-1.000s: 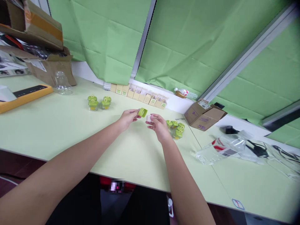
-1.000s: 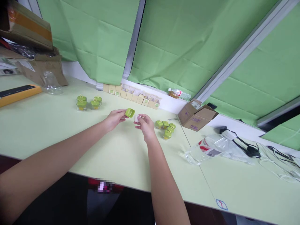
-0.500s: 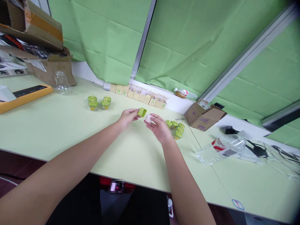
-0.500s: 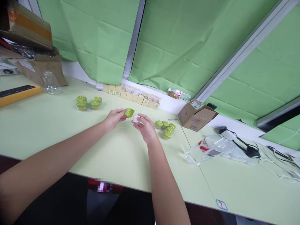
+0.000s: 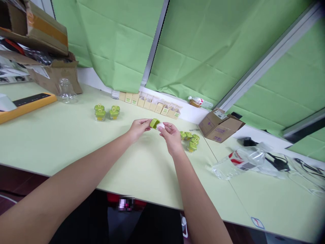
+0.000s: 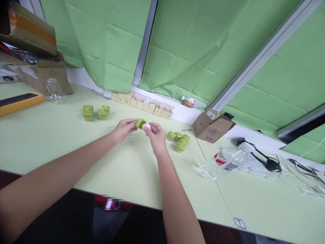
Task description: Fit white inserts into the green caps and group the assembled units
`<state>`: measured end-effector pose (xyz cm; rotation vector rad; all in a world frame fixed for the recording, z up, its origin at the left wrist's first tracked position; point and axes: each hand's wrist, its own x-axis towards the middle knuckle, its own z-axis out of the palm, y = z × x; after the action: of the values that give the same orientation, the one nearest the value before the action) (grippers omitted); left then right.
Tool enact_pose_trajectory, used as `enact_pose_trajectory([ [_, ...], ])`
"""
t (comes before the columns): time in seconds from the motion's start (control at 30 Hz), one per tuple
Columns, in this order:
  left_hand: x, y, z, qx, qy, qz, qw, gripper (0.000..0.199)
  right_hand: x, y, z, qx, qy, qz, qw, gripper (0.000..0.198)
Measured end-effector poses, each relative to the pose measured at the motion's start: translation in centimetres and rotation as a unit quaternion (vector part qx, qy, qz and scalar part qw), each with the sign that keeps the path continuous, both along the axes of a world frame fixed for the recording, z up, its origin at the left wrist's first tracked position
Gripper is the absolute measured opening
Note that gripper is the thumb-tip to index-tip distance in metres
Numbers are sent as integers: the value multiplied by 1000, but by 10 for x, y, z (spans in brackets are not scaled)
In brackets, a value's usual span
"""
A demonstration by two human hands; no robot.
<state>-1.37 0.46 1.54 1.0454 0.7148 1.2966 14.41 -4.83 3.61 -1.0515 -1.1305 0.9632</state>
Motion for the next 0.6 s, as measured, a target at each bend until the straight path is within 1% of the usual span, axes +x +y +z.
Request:
enact_pose_trajectory([
  [0.13,2,-1,0,5,-7,8,1000,48,-5,0,-3,44,-25,-12,999,41],
  [0.27,4,-3,1,-2,-3,23,1000,48,-8,-2,-4,49,-64,-34,996,45],
  [0.37,4,-5,1,-7,-9,20,1000,48,-10,-2,-5,68,-79,-52,993,47],
  [0.47,5,-6,1,-18,-17,19,1000,45,-12,-4,-6,86,-116,-72,987,44],
  [0.6,7,-7,1,-30,-28,16,999,42,-15,-9,-3,111,-179,-112,971,36],
])
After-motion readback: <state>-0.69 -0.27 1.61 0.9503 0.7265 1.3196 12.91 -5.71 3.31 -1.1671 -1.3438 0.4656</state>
